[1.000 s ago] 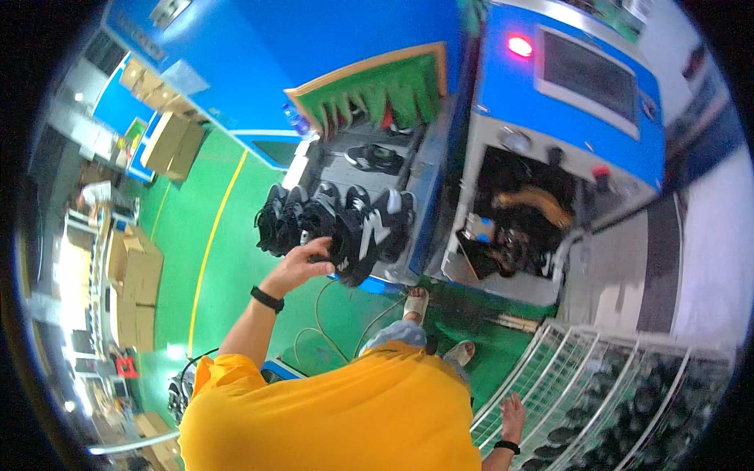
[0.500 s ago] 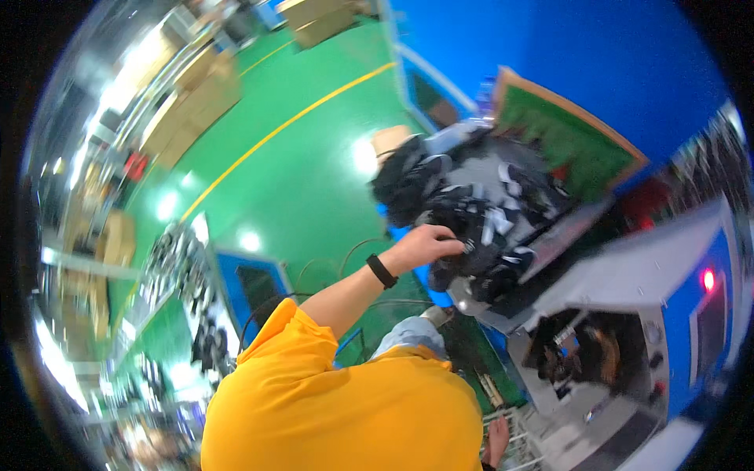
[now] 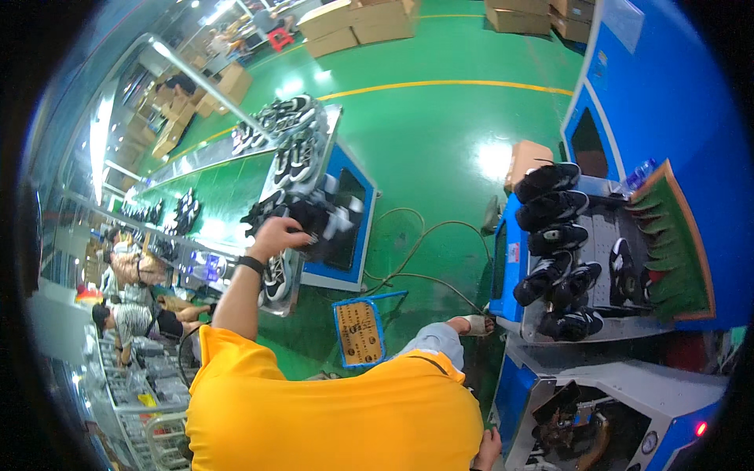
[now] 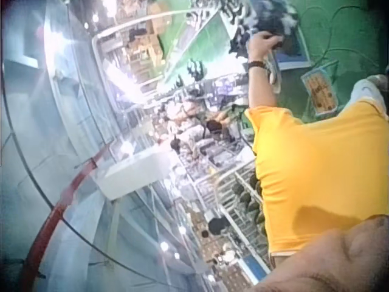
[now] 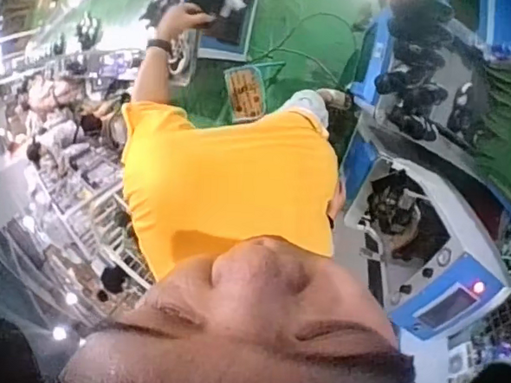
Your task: Operating a shoe lasting machine to shape the upper of the shoe over the last and then placing finished shoes onto a conveyor belt.
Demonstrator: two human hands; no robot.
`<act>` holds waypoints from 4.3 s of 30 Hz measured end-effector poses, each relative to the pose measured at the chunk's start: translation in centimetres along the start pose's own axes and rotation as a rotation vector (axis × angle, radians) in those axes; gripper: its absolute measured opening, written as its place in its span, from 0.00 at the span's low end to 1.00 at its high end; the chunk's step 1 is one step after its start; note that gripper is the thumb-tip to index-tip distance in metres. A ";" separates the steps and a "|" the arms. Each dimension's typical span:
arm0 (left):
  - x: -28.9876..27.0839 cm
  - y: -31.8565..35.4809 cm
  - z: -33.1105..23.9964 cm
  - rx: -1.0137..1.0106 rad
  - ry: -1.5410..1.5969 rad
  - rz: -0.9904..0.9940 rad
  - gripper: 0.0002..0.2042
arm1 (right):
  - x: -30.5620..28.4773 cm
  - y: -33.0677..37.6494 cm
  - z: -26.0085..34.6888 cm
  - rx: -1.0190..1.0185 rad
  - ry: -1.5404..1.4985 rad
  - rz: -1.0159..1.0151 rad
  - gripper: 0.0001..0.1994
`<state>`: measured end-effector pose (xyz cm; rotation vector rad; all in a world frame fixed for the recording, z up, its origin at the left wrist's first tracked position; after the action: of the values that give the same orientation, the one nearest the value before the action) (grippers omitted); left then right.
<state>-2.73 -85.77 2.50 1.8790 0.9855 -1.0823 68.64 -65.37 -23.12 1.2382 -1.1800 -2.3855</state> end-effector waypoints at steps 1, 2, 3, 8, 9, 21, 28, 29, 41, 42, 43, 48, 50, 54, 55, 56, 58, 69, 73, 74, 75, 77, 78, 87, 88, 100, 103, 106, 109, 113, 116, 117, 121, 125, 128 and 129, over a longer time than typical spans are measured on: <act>-2.4 0.1 3.0 -0.027 -0.012 -0.136 0.19 | 0.0 -0.3 -0.2 -0.002 0.014 0.009 0.18; -4.8 0.2 6.7 -0.054 -0.024 -0.275 0.18 | 0.0 -0.6 0.2 -0.012 0.031 0.023 0.18; -7.7 0.5 10.6 -0.077 -0.025 -0.398 0.16 | 0.0 -0.7 0.6 -0.023 0.051 0.034 0.18; -15.8 5.1 19.8 -0.451 -0.332 -1.234 0.18 | -0.8 -0.7 1.2 -0.089 0.108 0.070 0.19; -14.7 5.3 19.3 -0.463 -0.302 -1.274 0.19 | -0.9 -0.5 1.3 -0.104 0.107 0.071 0.19; 17.2 3.5 -7.7 0.510 0.143 -0.224 0.07 | -12.5 7.2 15.9 -0.677 -0.164 -0.381 0.15; 29.0 1.3 -40.0 1.256 0.256 0.220 0.08 | -27.6 13.1 24.0 -0.972 -0.089 -1.521 0.15; 30.5 1.3 -44.0 1.319 0.304 0.256 0.08 | -29.0 12.7 25.3 -0.934 0.000 -1.592 0.17; 56.6 -7.6 -70.3 1.420 -0.144 0.476 0.46 | -29.1 6.2 28.9 -0.464 0.585 -1.956 0.20; 57.5 -5.8 -71.6 1.450 -0.217 0.493 0.46 | -28.9 6.3 28.4 -0.433 0.628 -1.939 0.21; 59.0 -6.0 -71.6 1.510 -0.276 0.544 0.45 | -28.8 6.3 28.5 -0.445 0.643 -1.925 0.22; 58.8 -4.0 -73.3 1.378 -0.212 0.690 0.36 | -28.8 6.0 28.5 -0.440 0.646 -1.873 0.23; 55.1 -3.5 -73.4 1.047 0.258 1.013 0.29 | -29.2 5.9 28.5 -0.441 0.634 -1.867 0.23; 43.5 0.7 -69.4 0.626 0.619 1.514 0.22 | -28.3 7.3 30.2 -0.442 0.257 -1.725 0.26; 42.0 2.6 -67.0 0.516 0.761 1.683 0.22 | -25.9 7.7 29.8 -0.579 0.108 -1.718 0.30; 40.2 4.5 -64.9 0.389 0.902 1.832 0.23 | -23.0 7.8 29.8 -0.668 0.059 -1.573 0.34; 34.2 10.7 -62.7 0.479 0.706 1.757 0.23 | -21.4 7.7 32.5 -0.695 -0.381 -0.990 0.47; 30.9 22.8 -53.5 1.359 0.298 0.893 0.19 | -20.3 11.0 24.8 -0.763 -0.924 -0.702 0.51; 31.8 26.7 -49.6 1.644 0.181 1.161 0.16 | -16.7 10.1 15.9 -0.506 -1.139 -0.588 0.44; 31.9 27.2 -48.8 1.572 0.196 1.261 0.15 | -15.0 9.7 13.2 -0.361 -1.471 -0.432 0.42; 32.0 27.6 -48.6 1.500 0.219 1.357 0.15 | -14.0 10.3 12.1 -0.313 -1.844 -0.350 0.37; 32.0 29.0 -48.2 1.312 0.187 1.499 0.16 | -11.5 10.8 8.4 -0.252 -2.141 -0.328 0.33; 32.1 29.8 -48.6 1.196 0.143 1.540 0.18 | -10.7 11.1 6.6 -0.229 -2.163 -0.384 0.35; 34.7 28.3 -47.4 1.446 0.079 1.138 0.13 | -19.7 11.1 5.8 -0.214 -1.022 -0.901 0.42; 35.2 26.5 -47.2 1.332 0.090 1.064 0.12 | -20.2 10.2 6.4 -0.230 -0.930 -0.912 0.43; 38.1 5.4 -51.9 1.188 -0.043 0.170 0.22 | -21.8 2.8 12.2 0.069 -0.114 -0.917 0.42; 41.2 3.4 -50.8 1.211 -0.178 0.227 0.20 | -20.6 2.2 12.2 0.091 0.051 -1.041 0.42; 41.2 4.6 -50.7 1.203 -0.268 0.222 0.19 | -20.1 2.3 12.0 0.158 0.098 -1.012 0.42; 42.8 4.3 -49.4 1.139 -0.205 0.212 0.13 | -19.7 2.5 12.7 0.132 0.153 -1.095 0.42; 42.7 4.9 -47.1 1.260 -0.160 0.193 0.12 | -19.0 3.5 13.2 0.072 0.108 -1.291 0.44; 40.9 6.2 -45.9 1.223 -0.267 0.237 0.09 | -17.3 5.5 14.2 -0.045 0.081 -1.307 0.44; 40.9 5.9 -45.5 1.265 -0.247 0.188 0.09 | -17.0 5.7 14.3 -0.060 0.079 -1.322 0.44; 38.1 6.2 -49.1 1.430 -0.258 0.148 0.08 | -14.6 7.4 15.3 -0.051 0.134 -1.397 0.44; 34.9 13.0 -52.5 1.319 0.016 0.928 0.20 | -9.6 11.6 14.5 -0.116 0.165 -1.387 0.41; 39.4 20.8 -47.6 -0.018 -0.138 2.265 0.44 | -9.4 15.3 15.2 -0.165 0.060 -1.220 0.38; 40.4 23.8 -46.4 -0.318 -0.280 2.484 0.50 | -9.9 16.3 15.9 -0.172 0.068 -1.106 0.38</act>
<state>47.66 -45.64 -11.63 1.1310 -1.2757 0.4282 59.98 -62.30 -0.07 2.2706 -0.1930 -2.9519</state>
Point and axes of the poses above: each hand's wrist, its own y-axis away from the middle knuckle, its own x-axis out of the palm, z = x × y, the point moved 4 cm from there along -y, towards the middle knuckle, and after that the axes turned 5 degrees about -z, right-handed, at the moved point
